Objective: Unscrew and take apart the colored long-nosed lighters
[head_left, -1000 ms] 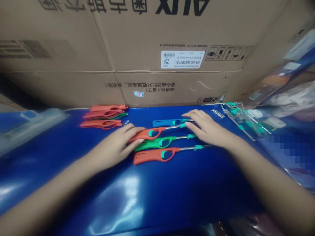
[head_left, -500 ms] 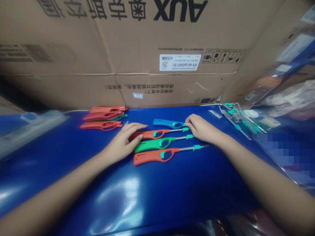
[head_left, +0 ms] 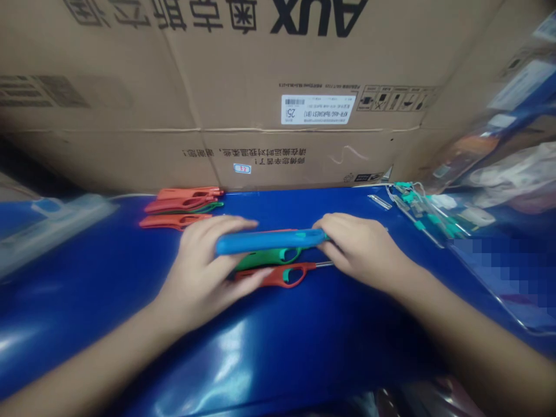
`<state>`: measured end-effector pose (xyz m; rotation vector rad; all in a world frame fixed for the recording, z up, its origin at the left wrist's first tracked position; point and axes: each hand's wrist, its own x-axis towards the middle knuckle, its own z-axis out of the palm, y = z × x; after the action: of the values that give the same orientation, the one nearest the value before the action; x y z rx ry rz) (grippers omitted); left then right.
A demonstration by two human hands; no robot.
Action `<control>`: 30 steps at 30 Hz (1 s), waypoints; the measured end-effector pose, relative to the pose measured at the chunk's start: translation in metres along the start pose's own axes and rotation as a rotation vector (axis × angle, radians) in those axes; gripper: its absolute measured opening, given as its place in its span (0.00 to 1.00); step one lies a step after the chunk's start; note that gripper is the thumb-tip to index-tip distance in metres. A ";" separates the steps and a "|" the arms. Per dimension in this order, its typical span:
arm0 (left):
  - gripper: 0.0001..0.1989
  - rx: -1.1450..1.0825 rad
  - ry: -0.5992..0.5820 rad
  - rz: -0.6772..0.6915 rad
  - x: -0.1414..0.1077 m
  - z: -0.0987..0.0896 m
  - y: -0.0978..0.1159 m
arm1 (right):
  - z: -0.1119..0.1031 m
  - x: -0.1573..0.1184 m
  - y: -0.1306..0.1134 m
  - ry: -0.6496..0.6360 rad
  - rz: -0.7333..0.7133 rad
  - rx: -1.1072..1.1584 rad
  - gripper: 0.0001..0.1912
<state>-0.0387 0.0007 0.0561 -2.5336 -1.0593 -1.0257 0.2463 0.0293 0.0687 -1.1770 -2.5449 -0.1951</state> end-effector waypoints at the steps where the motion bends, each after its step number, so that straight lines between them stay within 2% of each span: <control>1: 0.11 -0.055 0.056 0.005 0.000 -0.005 0.004 | -0.003 -0.002 -0.005 0.007 -0.015 -0.017 0.10; 3: 0.08 -0.149 0.164 -0.039 -0.001 -0.014 0.011 | -0.008 -0.005 -0.013 0.018 -0.030 -0.043 0.11; 5: 0.11 -0.229 0.218 -0.145 -0.001 -0.018 0.014 | -0.009 -0.007 -0.015 0.015 -0.038 -0.035 0.11; 9: 0.19 -0.351 0.092 -0.348 -0.003 -0.015 0.012 | -0.006 -0.008 -0.013 -0.040 -0.052 0.023 0.14; 13: 0.22 -0.357 0.050 -0.418 -0.002 -0.013 0.010 | 0.000 -0.010 -0.014 -0.089 -0.106 -0.022 0.15; 15: 0.21 -0.374 -0.108 -0.368 -0.001 -0.014 0.010 | 0.002 -0.011 -0.018 -0.084 -0.169 -0.025 0.15; 17: 0.17 -0.361 -0.370 -0.264 -0.001 -0.014 0.012 | 0.004 -0.011 -0.023 -0.071 -0.253 -0.034 0.16; 19: 0.11 -0.348 -0.564 -0.187 0.000 -0.014 0.013 | 0.004 -0.011 -0.026 -0.084 -0.323 -0.020 0.17; 20: 0.12 -0.342 -0.612 -0.176 0.001 -0.014 0.014 | 0.003 -0.010 -0.026 -0.087 -0.341 -0.001 0.18; 24: 0.14 -0.361 -0.680 -0.200 0.007 -0.022 0.013 | -0.002 -0.009 -0.024 -0.016 -0.364 0.060 0.20; 30: 0.15 -0.402 -0.780 -0.309 0.008 -0.036 0.010 | -0.004 -0.008 -0.026 0.017 -0.414 0.102 0.19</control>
<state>-0.0464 -0.0177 0.0889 -3.2881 -1.5991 -0.2776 0.2326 0.0059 0.0704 -0.5985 -2.7194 -0.1671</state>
